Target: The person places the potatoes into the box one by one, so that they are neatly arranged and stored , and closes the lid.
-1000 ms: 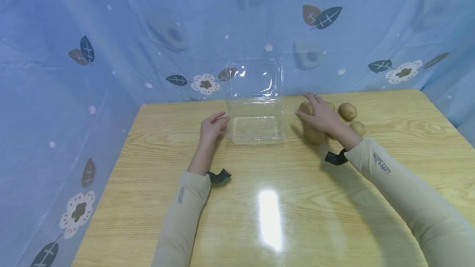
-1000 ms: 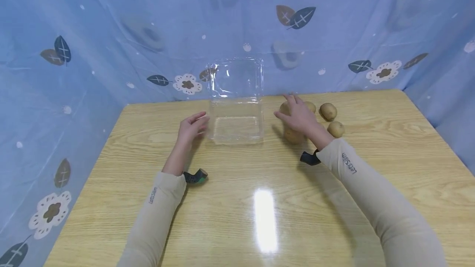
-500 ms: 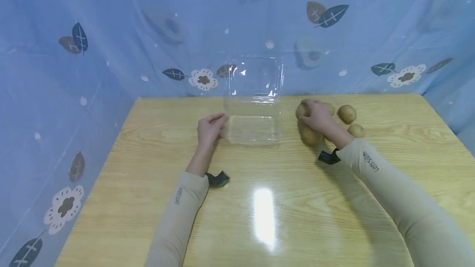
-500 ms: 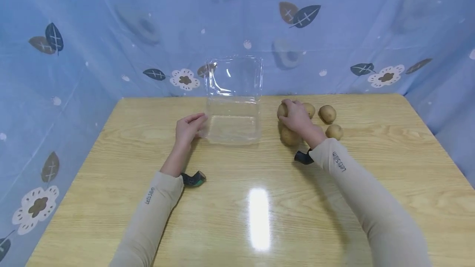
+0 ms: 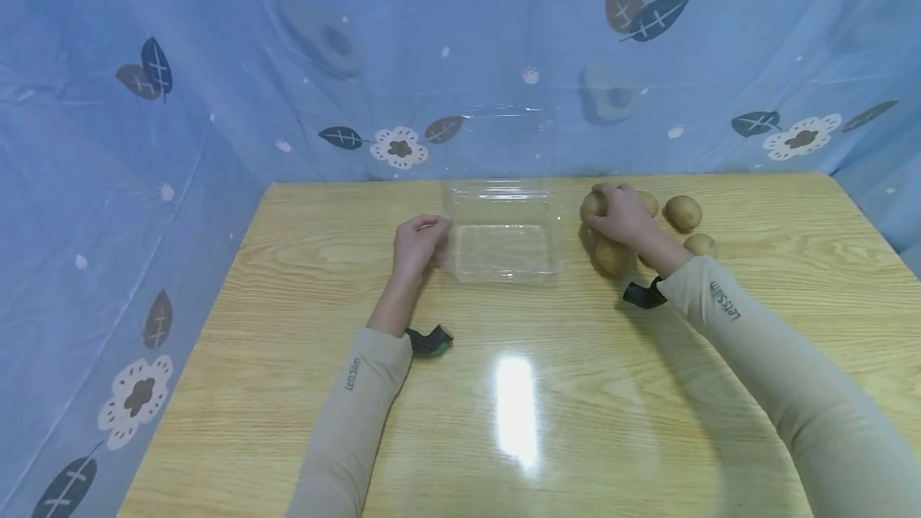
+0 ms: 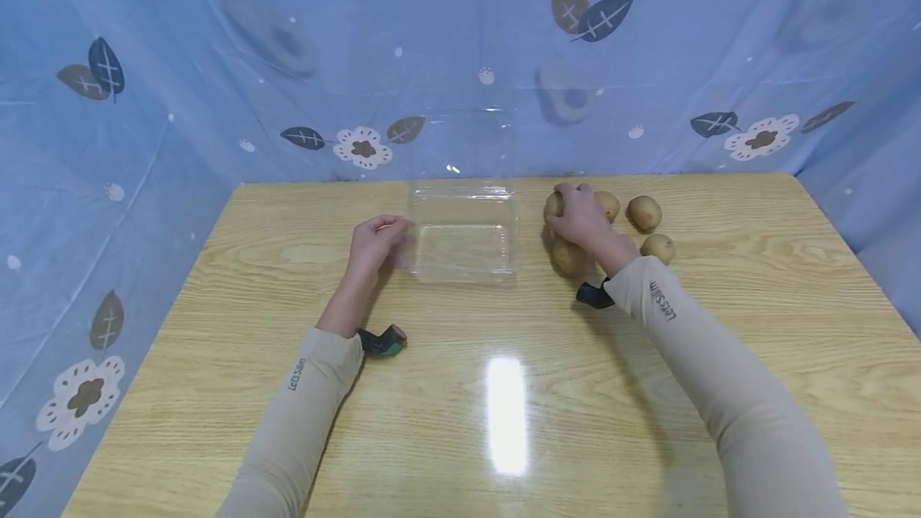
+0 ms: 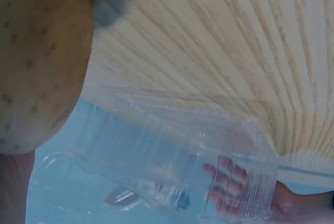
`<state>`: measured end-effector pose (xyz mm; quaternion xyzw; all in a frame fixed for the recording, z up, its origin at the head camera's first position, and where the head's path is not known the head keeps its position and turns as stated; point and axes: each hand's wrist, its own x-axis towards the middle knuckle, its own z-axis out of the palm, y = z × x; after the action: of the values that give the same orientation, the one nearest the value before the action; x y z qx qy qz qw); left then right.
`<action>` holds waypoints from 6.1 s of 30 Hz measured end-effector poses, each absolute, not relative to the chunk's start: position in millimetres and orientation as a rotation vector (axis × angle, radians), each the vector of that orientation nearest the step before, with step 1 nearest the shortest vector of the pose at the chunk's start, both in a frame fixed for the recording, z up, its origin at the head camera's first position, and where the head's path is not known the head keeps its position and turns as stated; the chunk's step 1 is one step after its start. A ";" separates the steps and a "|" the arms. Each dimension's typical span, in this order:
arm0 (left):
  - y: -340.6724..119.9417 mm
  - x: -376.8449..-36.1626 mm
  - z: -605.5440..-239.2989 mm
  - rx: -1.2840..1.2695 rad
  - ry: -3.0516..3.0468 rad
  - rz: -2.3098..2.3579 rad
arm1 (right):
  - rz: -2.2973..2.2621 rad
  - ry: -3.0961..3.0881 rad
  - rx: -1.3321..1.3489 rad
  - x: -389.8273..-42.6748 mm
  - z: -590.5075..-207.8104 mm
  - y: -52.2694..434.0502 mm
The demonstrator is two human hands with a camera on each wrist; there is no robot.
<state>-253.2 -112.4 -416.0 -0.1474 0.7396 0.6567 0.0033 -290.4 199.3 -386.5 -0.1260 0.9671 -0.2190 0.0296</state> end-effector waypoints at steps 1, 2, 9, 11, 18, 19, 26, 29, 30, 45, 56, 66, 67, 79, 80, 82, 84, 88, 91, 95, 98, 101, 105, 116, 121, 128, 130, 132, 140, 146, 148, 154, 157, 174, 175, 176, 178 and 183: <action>-112.5 -253.5 -415.8 -0.449 2.319 2.049 | -0.680 2.992 -0.394 -290.8 -387.2 199.1; -112.3 -253.7 -415.9 -0.430 2.328 2.039 | -0.703 2.996 -0.392 -290.5 -387.7 198.5; -111.5 -252.1 -419.0 -0.315 2.369 2.036 | -1.277 2.976 -0.160 -279.3 -379.6 180.7; -111.8 -250.5 -418.8 -0.314 2.382 2.040 | -1.441 2.951 -0.124 -275.8 -375.1 169.9; -112.2 -252.3 -420.0 -0.371 2.360 2.071 | -1.585 2.891 -0.370 -264.6 -378.2 128.9; -112.0 -252.9 -419.7 -0.375 2.355 2.073 | -1.577 2.885 -0.416 -263.4 -380.5 123.3; -114.6 -255.3 -418.3 -0.409 2.355 2.080 | -1.367 2.876 -0.605 -260.1 -389.1 87.3; -115.6 -256.1 -417.9 -0.419 2.328 2.091 | -1.241 2.891 -0.622 -259.5 -387.6 75.0; -115.5 -256.6 -417.8 -0.419 2.315 2.098 | -1.192 2.897 -0.625 -259.3 -386.6 71.1; -112.2 -258.5 -415.6 -0.392 2.266 2.106 | -1.023 2.784 -0.633 -271.3 -392.0 35.4; -115.2 -261.6 -414.9 -0.423 2.237 2.110 | -0.937 2.748 -0.726 -272.9 -379.1 44.9; -118.5 -262.7 -414.2 -0.444 2.178 2.149 | -0.970 2.717 -0.741 -272.7 -351.6 85.7; -118.3 -262.8 -414.6 -0.442 2.174 2.149 | -0.974 2.715 -0.723 -271.7 -349.3 91.6; -115.7 -260.5 -415.5 -0.450 2.137 2.167 | -0.877 2.710 -0.441 -257.1 -321.7 172.4; -115.7 -260.3 -415.4 -0.453 2.136 2.170 | -0.863 2.710 -0.424 -257.0 -321.6 177.8; -116.0 -260.1 -415.5 -0.456 2.136 2.171 | -0.851 2.708 -0.397 -257.0 -322.7 187.4; -116.2 -260.2 -416.0 -0.453 2.138 2.168 | -0.811 2.724 -0.385 -257.0 -324.6 196.4; -116.8 -260.2 -416.6 -0.450 2.143 2.163 | -0.746 2.772 -0.397 -258.4 -329.4 212.7; -116.9 -260.1 -416.6 -0.450 2.146 2.156 | -0.709 2.799 -0.385 -260.3 -332.9 224.0; -118.3 -259.5 -416.8 -0.453 2.150 2.151 | -0.617 2.867 -0.396 -265.4 -341.8 234.6; -118.7 -259.8 -416.9 -0.449 2.148 2.154 | -0.548 2.943 -0.424 -269.2 -351.1 240.6; -118.4 -260.0 -416.9 -0.449 2.142 2.153 | -0.519 2.996 -0.439 -271.7 -359.3 245.4; -117.6 -260.4 -416.8 -0.454 2.135 2.154 | -0.538 3.000 -0.431 -275.9 -365.4 249.6; -118.1 -261.8 -417.8 -0.459 2.134 2.162 | -0.534 2.973 -0.392 -294.0 -372.9 252.0; -118.1 -262.2 -416.2 -0.446 2.123 2.173 | -0.501 2.957 -0.372 -301.9 -375.3 256.4; -118.6 -262.0 -413.0 -0.444 2.132 2.170 | -0.491 2.973 -0.395 -306.8 -375.6 255.9; -118.8 -261.7 -412.6 -0.447 2.141 2.168 | -0.558 2.978 -0.395 -305.7 -375.3 254.7; -118.6 -260.9 -412.9 -0.456 2.143 2.161 | -0.622 2.996 -0.399 -304.0 -374.2 254.9; -116.4 -259.6 -415.5 -0.480 2.137 2.134 | -0.801 3.047 -0.378 -295.6 -355.4 251.2; -117.2 -260.5 -415.0 -0.491 2.144 2.137 | -0.881 3.011 -0.386 -290.4 -344.7 231.2; -117.4 -260.4 -415.0 -0.487 2.140 2.141 | -0.924 2.998 -0.412 -288.3 -344.0 222.5; -116.1 -260.0 -414.7 -0.486 2.178 2.121 | -1.023 2.949 -0.436 -282.0 -339.2 191.0; -116.0 -260.1 -414.9 -0.497 2.190 2.116 | -1.105 2.893 -0.500 -279.8 -340.2 171.3; -115.3 -263.9 -416.3 -0.510 2.142 2.186 | -0.971 2.813 -0.790 -279.0 -372.6 85.4; -115.3 -263.9 -416.6 -0.507 2.137 2.192 | -0.954 2.825 -0.796 -279.1 -374.5 84.1; -115.4 -263.8 -416.7 -0.504 2.133 2.193 | -0.949 2.832 -0.798 -279.1 -376.3 83.3; -115.6 -264.0 -417.1 -0.490 2.128 2.194 | -0.952 2.835 -0.797 -279.2 -379.3 82.4; -116.8 -264.5 -417.4 -0.466 2.127 2.186 | -0.945 2.804 -0.738 -280.5 -381.9 80.5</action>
<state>-264.5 -116.8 -417.4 -0.1511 0.6891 0.7082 0.0284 -280.5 80.5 -381.9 -0.2417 0.9185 -0.3096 0.0457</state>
